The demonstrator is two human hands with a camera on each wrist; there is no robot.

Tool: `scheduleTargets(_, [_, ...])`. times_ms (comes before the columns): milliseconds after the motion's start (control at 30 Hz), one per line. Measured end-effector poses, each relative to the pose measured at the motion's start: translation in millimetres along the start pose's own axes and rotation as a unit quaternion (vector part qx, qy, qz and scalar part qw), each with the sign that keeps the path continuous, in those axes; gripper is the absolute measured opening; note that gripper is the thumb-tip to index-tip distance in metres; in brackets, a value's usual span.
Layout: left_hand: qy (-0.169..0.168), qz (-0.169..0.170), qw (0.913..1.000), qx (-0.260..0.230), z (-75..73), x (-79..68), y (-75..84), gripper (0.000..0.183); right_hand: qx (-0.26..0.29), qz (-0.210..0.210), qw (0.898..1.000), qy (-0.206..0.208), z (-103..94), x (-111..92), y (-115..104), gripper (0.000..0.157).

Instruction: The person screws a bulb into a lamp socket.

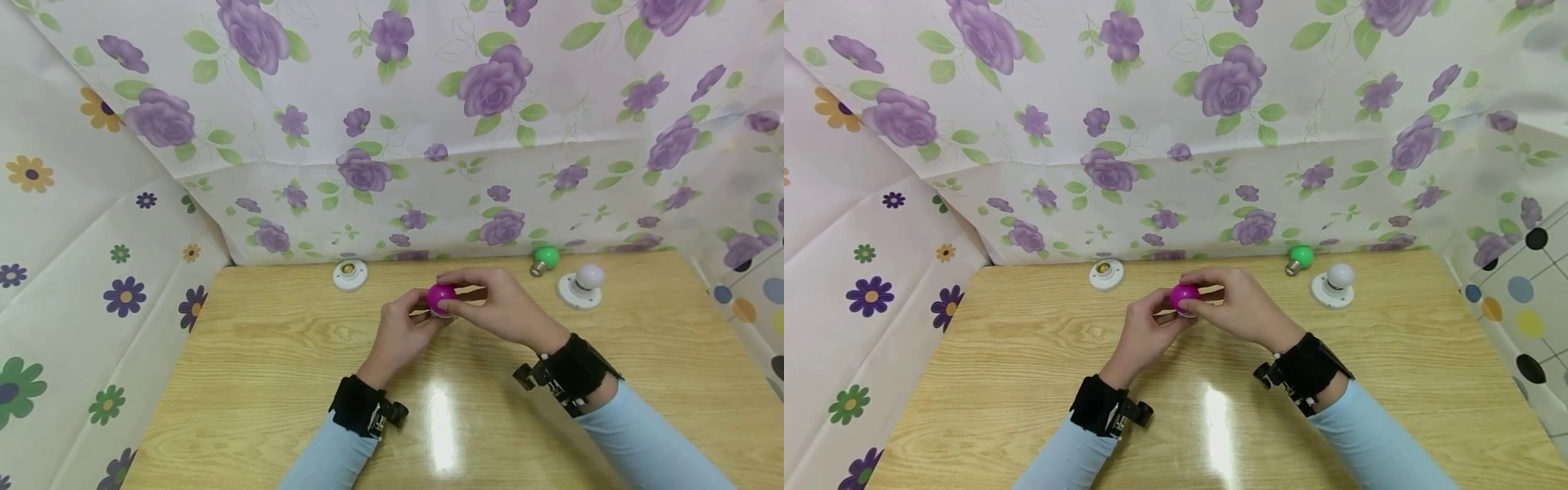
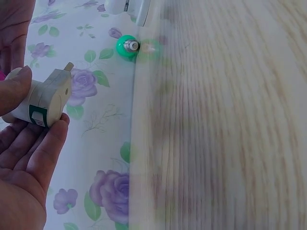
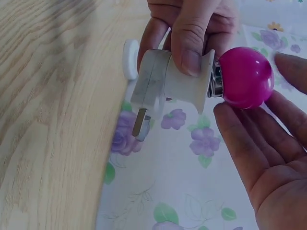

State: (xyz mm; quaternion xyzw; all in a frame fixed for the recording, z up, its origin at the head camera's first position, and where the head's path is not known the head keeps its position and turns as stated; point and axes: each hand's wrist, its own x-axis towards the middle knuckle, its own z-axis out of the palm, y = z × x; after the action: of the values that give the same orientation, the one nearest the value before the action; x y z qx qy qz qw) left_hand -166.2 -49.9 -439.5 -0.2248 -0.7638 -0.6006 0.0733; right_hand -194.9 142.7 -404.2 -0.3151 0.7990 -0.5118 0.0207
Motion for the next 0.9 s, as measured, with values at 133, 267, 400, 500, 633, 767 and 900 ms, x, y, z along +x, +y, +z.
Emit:
scheduleTargets(133, [-0.002, -0.004, 1.0000, -0.001, 0.1, 0.1, -0.5, 0.029, 0.001, 0.002, 1.000, 0.002, -0.2, 0.8, -1.2, 0.033])
scheduleTargets(267, [-0.003, 0.000, 1.0000, -0.007, 0.5, 0.4, -1.0, 0.030, 0.012, 0.007, 1.000, 0.006, -1.4, 2.1, -1.5, 0.031])
scheduleTargets(400, [-0.003, 0.000, 0.9999, -0.014, 0.5, 0.0, -0.5, 0.031, 0.023, 0.018, 0.999, 0.015, -2.6, 1.9, -1.9, 0.032])
scheduleTargets(500, [-0.002, -0.004, 0.9998, -0.019, 0.4, 0.2, 0.3, 0.032, 0.029, 0.026, 0.999, 0.019, -3.0, 1.4, -2.1, 0.034])
scheduleTargets(633, [-0.001, -0.012, 0.9997, -0.020, 0.8, 0.5, 0.9, 0.031, 0.040, 0.022, 0.999, 0.016, -2.4, -0.2, -1.5, 0.036])
scheduleTargets(767, [0.003, -0.015, 0.9997, -0.017, 0.8, 0.4, 2.5, 0.031, 0.042, 0.008, 0.999, 0.008, -1.7, -1.9, 0.4, 0.035])
scheduleTargets(900, [0.007, -0.009, 0.9999, -0.012, 0.4, 0.9, 3.3, 0.032, 0.036, -0.005, 0.999, 0.002, -1.3, -2.8, 1.5, 0.034])
